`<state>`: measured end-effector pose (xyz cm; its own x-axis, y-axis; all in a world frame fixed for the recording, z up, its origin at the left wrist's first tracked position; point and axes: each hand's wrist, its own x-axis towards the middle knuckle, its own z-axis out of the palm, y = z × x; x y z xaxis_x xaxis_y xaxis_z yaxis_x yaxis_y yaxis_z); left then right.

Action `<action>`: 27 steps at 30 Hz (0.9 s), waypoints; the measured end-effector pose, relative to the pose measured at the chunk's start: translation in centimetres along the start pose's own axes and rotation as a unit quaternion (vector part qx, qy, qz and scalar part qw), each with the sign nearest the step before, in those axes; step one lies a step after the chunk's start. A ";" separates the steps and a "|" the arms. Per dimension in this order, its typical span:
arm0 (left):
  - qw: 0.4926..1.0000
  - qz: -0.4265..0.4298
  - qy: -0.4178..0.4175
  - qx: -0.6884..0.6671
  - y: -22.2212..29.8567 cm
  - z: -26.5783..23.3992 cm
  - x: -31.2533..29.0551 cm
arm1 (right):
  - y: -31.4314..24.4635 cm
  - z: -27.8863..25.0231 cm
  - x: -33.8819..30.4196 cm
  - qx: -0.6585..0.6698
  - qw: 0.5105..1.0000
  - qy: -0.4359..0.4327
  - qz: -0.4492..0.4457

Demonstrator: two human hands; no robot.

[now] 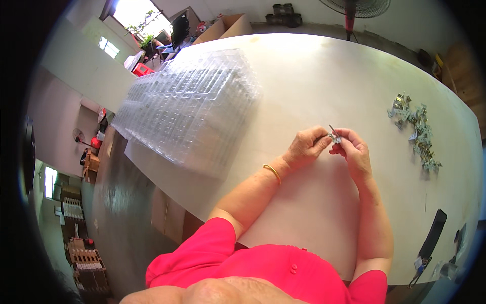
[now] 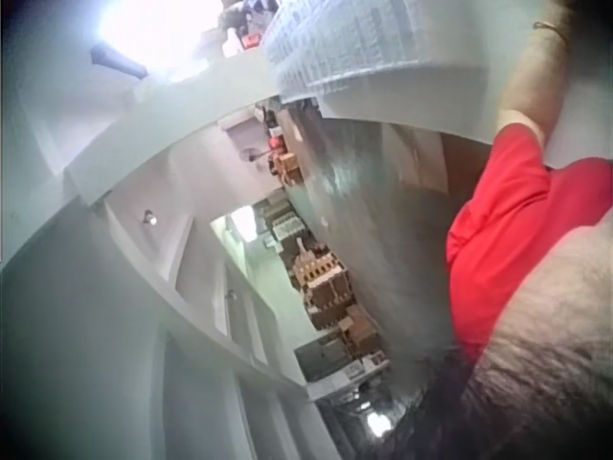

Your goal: Assembling metal clips and placing them into a plastic organizer tray.

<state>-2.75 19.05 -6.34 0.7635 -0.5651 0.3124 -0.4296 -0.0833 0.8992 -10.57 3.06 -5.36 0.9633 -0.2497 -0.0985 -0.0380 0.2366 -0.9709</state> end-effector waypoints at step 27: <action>0.982 0.114 0.057 0.142 -0.5 0.6 0.2 | -0.2 0.1 0.4 -0.035 0.997 0.013 -0.066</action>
<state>-2.66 18.47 -6.92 0.6736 -0.5021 0.5424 -0.7004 -0.1993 0.6854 -10.10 2.99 -5.16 0.9536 -0.2997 0.0270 0.0703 0.1345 -0.9884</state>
